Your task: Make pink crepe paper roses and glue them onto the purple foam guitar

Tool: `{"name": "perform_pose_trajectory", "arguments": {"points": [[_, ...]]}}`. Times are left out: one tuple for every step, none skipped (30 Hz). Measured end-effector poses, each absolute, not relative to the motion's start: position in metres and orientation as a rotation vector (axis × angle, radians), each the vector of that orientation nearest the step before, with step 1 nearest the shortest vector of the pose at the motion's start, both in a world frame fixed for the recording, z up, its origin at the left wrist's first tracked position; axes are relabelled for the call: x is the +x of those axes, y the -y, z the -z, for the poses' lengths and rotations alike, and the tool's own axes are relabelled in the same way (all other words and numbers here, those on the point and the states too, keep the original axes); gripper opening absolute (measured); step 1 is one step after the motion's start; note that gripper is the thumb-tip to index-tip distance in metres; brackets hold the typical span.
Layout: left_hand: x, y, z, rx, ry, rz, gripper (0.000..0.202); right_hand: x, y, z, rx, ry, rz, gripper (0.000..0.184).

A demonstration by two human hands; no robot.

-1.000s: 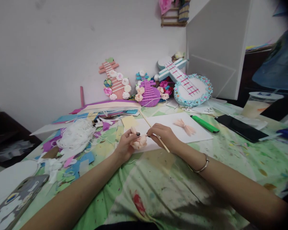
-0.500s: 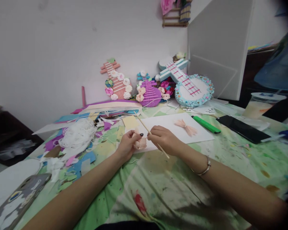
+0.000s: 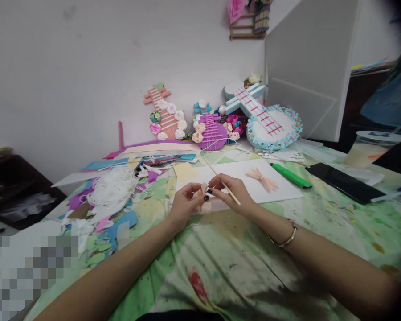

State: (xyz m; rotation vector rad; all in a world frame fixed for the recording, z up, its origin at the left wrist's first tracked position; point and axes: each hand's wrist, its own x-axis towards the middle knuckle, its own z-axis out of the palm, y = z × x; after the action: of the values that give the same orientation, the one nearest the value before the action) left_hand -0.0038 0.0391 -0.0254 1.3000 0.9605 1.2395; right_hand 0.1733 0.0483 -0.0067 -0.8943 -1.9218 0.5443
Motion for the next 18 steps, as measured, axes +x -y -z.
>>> {"name": "perform_pose_trajectory", "arguments": {"points": [[-0.0035,-0.0381,0.0253,1.322,-0.957,-1.248,0.033,0.1728,-0.0477,0.007,-0.883,1.923,-0.591,0.011],[-0.0032,-0.0373,0.0252,1.336,-0.951,-1.256,0.033,0.1723,-0.0473,0.0075,-0.874,1.92,-0.628,0.011],[-0.003,-0.0366,0.0249,1.344,-0.945,-1.262,0.033,0.1719,-0.0473,0.0084,-0.87,1.913,-0.651,0.01],[-0.0028,-0.0362,0.0246,1.348,-0.942,-1.27,0.034,0.1716,-0.0477,0.0097,-0.869,1.905,-0.66,0.009],[-0.0026,-0.0358,0.0241,1.347,-0.944,-1.276,0.034,0.1713,-0.0485,0.0111,-0.87,1.899,-0.661,0.007],[-0.0024,-0.0356,0.0235,1.343,-0.952,-1.282,0.035,0.1711,-0.0495,0.0127,-0.871,1.895,-0.659,0.007],[-0.0022,-0.0354,0.0228,1.34,-0.964,-1.284,0.035,0.1709,-0.0506,0.0143,-0.875,1.891,-0.656,0.006],[-0.002,-0.0353,0.0223,1.339,-0.98,-1.285,0.036,0.1707,-0.0516,0.0156,-0.879,1.889,-0.656,0.007],[-0.0019,-0.0353,0.0219,1.34,-0.997,-1.287,0.036,0.1704,-0.0524,0.0165,-0.884,1.889,-0.66,0.009],[-0.0019,-0.0353,0.0217,1.341,-1.01,-1.285,0.037,0.1702,-0.0529,0.0169,-0.891,1.888,-0.666,0.009],[-0.002,-0.0355,0.0218,1.342,-1.019,-1.281,0.038,0.1699,-0.053,0.017,-0.9,1.887,-0.673,0.01],[-0.0022,-0.0357,0.0222,1.34,-1.022,-1.275,0.039,0.1696,-0.0529,0.0166,-0.906,1.887,-0.678,0.009],[-0.0026,-0.0361,0.0229,1.339,-1.022,-1.268,0.04,0.1694,-0.0525,0.0161,-0.911,1.892,-0.682,0.008],[-0.0031,-0.0365,0.0237,1.341,-1.022,-1.264,0.041,0.1692,-0.0521,0.0154,-0.912,1.898,-0.687,0.007],[-0.0037,-0.0369,0.0247,1.347,-1.025,-1.262,0.041,0.1691,-0.0518,0.0149,-0.911,1.903,-0.693,0.006],[-0.0043,-0.0374,0.0256,1.36,-1.031,-1.266,0.04,0.1692,-0.0516,0.0146,-0.909,1.906,-0.697,0.006],[-0.0048,-0.0378,0.0265,1.377,-1.041,-1.273,0.038,0.1692,-0.0516,0.0145,-0.905,1.909,-0.702,0.006],[-0.0052,-0.0381,0.0271,1.398,-1.05,-1.279,0.037,0.1693,-0.0517,0.0147,-0.903,1.907,-0.705,0.007]]}}
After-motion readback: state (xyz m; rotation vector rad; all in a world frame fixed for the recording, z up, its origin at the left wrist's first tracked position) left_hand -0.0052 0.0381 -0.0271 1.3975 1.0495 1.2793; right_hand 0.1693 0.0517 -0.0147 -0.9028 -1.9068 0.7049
